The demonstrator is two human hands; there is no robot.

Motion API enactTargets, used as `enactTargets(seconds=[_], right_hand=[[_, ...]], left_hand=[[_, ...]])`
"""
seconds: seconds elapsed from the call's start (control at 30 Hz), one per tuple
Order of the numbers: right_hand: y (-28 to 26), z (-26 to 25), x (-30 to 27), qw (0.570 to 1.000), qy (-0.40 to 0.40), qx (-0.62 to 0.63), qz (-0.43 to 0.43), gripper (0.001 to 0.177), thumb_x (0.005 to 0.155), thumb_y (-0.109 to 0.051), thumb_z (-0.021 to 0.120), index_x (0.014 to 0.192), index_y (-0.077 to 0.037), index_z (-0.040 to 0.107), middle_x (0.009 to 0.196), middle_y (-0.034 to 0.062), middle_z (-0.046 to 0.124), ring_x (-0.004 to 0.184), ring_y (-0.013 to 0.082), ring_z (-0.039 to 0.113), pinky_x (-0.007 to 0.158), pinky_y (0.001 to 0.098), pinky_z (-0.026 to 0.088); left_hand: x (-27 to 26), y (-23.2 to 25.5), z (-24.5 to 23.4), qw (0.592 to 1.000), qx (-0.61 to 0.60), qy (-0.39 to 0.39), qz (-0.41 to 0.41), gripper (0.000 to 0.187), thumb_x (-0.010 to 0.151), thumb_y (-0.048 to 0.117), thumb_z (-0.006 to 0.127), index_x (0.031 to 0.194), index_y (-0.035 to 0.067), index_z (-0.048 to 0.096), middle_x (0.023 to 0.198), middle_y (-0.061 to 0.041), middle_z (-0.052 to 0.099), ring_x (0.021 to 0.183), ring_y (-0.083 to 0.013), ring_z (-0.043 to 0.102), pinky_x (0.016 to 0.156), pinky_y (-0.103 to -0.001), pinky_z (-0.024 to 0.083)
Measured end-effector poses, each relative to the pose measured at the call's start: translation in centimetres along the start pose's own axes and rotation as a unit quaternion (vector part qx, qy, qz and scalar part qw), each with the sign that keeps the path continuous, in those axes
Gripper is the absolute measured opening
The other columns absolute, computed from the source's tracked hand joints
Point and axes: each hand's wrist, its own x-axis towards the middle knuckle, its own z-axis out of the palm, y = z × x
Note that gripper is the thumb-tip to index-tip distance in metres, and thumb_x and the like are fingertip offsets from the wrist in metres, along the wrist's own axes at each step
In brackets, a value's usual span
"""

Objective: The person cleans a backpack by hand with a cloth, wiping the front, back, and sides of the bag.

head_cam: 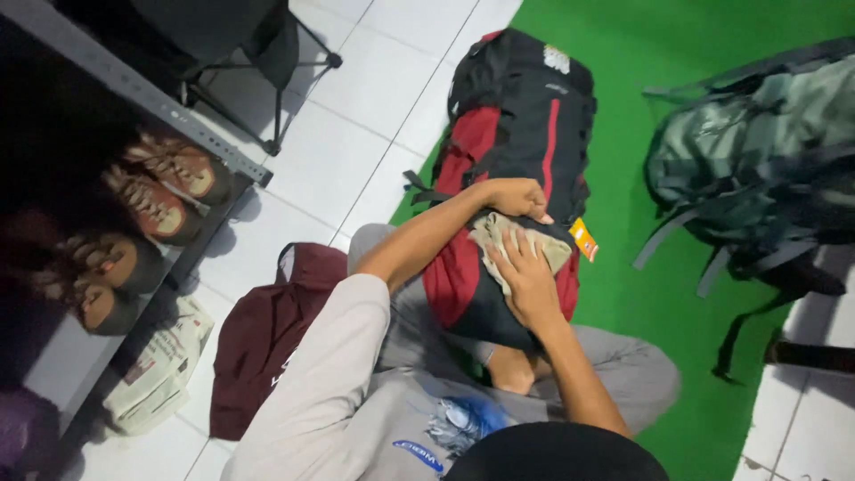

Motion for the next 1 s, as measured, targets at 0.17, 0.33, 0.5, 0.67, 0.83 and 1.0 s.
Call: enactTargets(seconds=[0.17,0.33,0.5,0.67,0.83,1.0], right_hand=[[-2.8,-0.8,-6.6,0.989,-0.010,0.146,0.026,0.069,0.104,-0.052,0.021,0.146,-0.012,0.058,0.151,0.0138,0.056,0.142,0.0392,0.049,0.117,0.0509,0.035],[-0.8,-4.5,-7.7,0.946,0.093,0.232,0.207,0.037,0.094,-0.017,0.057,0.125,-0.002,0.070,0.125,0.0226,0.071,0.120,0.0448,0.065,0.105,0.0533,0.049],[1.3,-2.2,1.4,0.972,0.210,0.063,0.080,0.048,0.106,-0.034,0.042,0.133,-0.002,0.066,0.155,0.0301,0.046,0.143,0.0565,0.041,0.116,0.0665,0.033],[0.7,4.7,0.2,0.999,0.007,-0.048,0.021,0.069,0.073,-0.006,0.062,0.140,-0.016,0.061,0.160,0.0192,0.045,0.150,0.0459,0.034,0.115,0.0691,0.025],[-3.9,3.5,-4.7,0.998,-0.022,0.044,0.033,0.035,0.083,-0.013,0.053,0.116,-0.008,0.065,0.159,0.0157,0.047,0.144,0.0423,0.044,0.114,0.0689,0.027],[-5.6,0.9,-6.0,0.996,0.020,0.075,0.040,0.029,0.093,-0.022,0.049,0.109,-0.004,0.065,0.143,0.0180,0.059,0.134,0.0449,0.054,0.111,0.0697,0.033]], left_hand=[[0.3,2.0,1.0,1.000,0.028,-0.009,0.004,0.038,0.085,0.051,0.080,0.065,0.020,0.069,0.056,0.004,0.062,0.060,-0.0171,0.059,0.057,-0.031,0.043],[1.0,1.7,1.3,0.999,-0.047,0.000,-0.004,0.036,0.087,0.052,0.079,0.065,0.025,0.069,0.060,0.012,0.056,0.061,-0.0085,0.055,0.058,-0.026,0.041],[-0.6,0.0,1.4,0.998,-0.053,-0.017,0.015,0.033,0.089,0.045,0.076,0.067,0.022,0.067,0.062,0.011,0.054,0.062,-0.0101,0.054,0.059,-0.028,0.041],[-1.1,-2.8,1.3,0.995,-0.068,-0.020,0.069,0.023,0.093,0.026,0.069,0.073,0.013,0.067,0.065,0.002,0.060,0.061,-0.0138,0.051,0.055,-0.033,0.041],[-3.8,3.1,-0.2,0.972,-0.217,0.085,0.023,0.013,0.097,0.018,0.064,0.094,0.007,0.072,0.072,-0.005,0.063,0.064,-0.0122,0.056,0.050,-0.025,0.047],[-3.8,9.3,1.1,0.996,0.040,0.074,-0.005,0.024,0.093,0.043,0.072,0.080,0.023,0.072,0.061,0.001,0.070,0.061,-0.0169,0.068,0.058,-0.032,0.053]])
